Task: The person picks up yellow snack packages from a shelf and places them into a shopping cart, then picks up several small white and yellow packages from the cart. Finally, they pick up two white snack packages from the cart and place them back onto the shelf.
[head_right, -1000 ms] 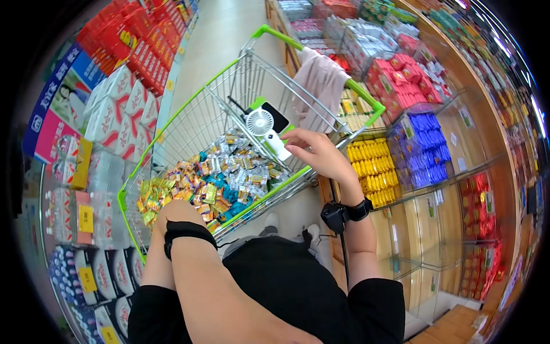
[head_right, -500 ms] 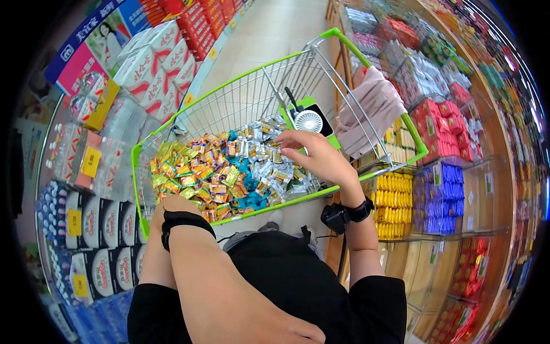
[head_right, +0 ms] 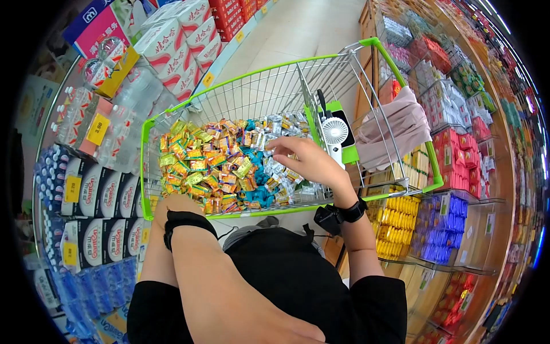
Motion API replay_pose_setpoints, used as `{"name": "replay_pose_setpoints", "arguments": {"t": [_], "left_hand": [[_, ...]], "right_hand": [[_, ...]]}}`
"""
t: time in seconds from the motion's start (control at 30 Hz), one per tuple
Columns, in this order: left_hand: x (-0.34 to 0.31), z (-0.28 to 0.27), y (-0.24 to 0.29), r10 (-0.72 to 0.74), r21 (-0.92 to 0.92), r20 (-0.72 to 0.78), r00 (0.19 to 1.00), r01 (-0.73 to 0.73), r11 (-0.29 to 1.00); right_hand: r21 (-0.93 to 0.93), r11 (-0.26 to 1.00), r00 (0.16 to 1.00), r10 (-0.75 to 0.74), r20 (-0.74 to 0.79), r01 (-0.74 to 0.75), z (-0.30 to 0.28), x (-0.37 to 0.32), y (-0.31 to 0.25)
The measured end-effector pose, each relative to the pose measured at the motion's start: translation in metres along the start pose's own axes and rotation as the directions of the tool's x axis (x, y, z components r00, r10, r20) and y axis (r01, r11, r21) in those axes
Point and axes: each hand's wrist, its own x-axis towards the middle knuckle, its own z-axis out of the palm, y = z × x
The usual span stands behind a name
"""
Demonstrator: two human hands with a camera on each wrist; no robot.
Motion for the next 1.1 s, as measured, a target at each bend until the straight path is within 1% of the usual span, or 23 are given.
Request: {"name": "replay_pose_setpoints", "arguments": {"t": [0.07,0.1,0.17,0.2,0.27,0.3,0.37,0.4,0.47,0.5,0.57,0.7,0.77,0.83,0.9,0.97,1.0,1.07,1.1], "left_hand": [[-0.005,0.002,0.002,-0.044,0.062,-0.032,0.999,0.046,0.997],[-0.009,0.004,0.004,-0.044,0.062,-0.033,0.998,0.046,0.997],[-0.015,0.008,0.007,-0.063,0.113,-0.096,0.993,0.074,0.991],[-0.016,0.008,0.007,-0.062,0.111,-0.097,0.993,0.073,0.991],[-0.020,0.009,0.007,-0.043,0.238,-0.026,0.999,0.048,0.970],[-0.020,0.008,0.009,-0.042,0.238,-0.026,0.999,0.047,0.970],[-0.020,0.002,0.015,-0.066,0.143,-0.053,0.996,0.073,0.987],[-0.020,-0.002,0.017,-0.064,0.144,-0.054,0.997,0.071,0.987],[-0.018,-0.011,0.020,-0.085,0.186,0.089,0.992,0.067,0.980],[-0.020,-0.007,0.018,-0.083,0.185,0.087,0.993,0.066,0.981],[-0.022,0.004,0.011,-0.011,0.096,-0.032,0.999,0.014,0.995],[-0.025,0.004,0.011,0.002,0.120,0.011,1.000,-0.004,0.993],[-0.024,0.002,0.014,-0.021,0.069,-0.003,1.000,0.021,0.997],[-0.024,0.003,0.017,-0.039,0.081,0.015,0.999,0.038,0.996],[-0.023,0.001,0.020,-0.057,0.092,0.031,0.998,0.054,0.994],[-0.022,-0.008,0.024,-0.153,0.079,0.197,0.968,0.140,0.987],[-0.025,-0.011,0.024,-0.149,0.073,0.200,0.968,0.137,0.988],[-0.040,-0.017,0.020,-0.181,0.234,0.191,0.965,0.134,0.963],[-0.054,-0.017,0.012,-0.227,0.194,0.142,0.963,0.198,0.961]], "right_hand": [[-0.007,1.000,1.000,0.006,0.005,-0.006,0.001,0.002,0.003],[-0.013,1.000,1.000,0.012,0.008,-0.012,0.001,0.002,0.004],[-0.011,1.000,1.000,0.016,0.008,-0.016,0.002,0.003,0.007],[-0.006,1.000,1.000,0.021,0.007,-0.021,0.002,0.003,0.008],[-0.014,1.000,1.000,0.027,0.012,-0.026,0.004,0.005,0.010],[-0.023,0.999,0.999,0.027,0.018,-0.027,0.004,0.005,0.010],[-0.018,0.999,0.999,0.038,0.020,-0.037,0.005,0.006,0.009],[-0.012,0.999,0.999,0.047,0.021,-0.047,0.005,0.007,0.009],[-0.018,0.999,0.999,0.034,0.012,-0.034,0.006,0.007,0.010],[-0.024,1.000,1.000,0.020,0.001,-0.020,0.007,0.008,0.011],[-0.018,1.000,1.000,0.021,-0.002,-0.021,0.008,0.007,0.010],[-0.033,0.998,0.999,0.046,0.001,-0.046,0.009,0.007,0.005],[-0.034,0.998,0.999,0.049,0.001,-0.049,0.010,0.006,0.004],[-0.035,0.998,0.999,0.054,0.001,-0.054,0.010,0.006,0.002],[-0.052,0.993,0.994,0.106,0.037,-0.104,0.009,0.005,-0.001],[-0.045,0.993,0.994,0.109,0.030,-0.107,0.011,0.005,0.001],[-0.038,0.993,0.993,0.114,0.023,-0.113,0.012,0.003,0.003],[-0.016,0.995,0.995,0.099,-0.007,-0.099,0.017,-0.002,0.009],[0.004,0.997,0.996,0.081,-0.037,-0.081,0.018,-0.005,0.011]]}}
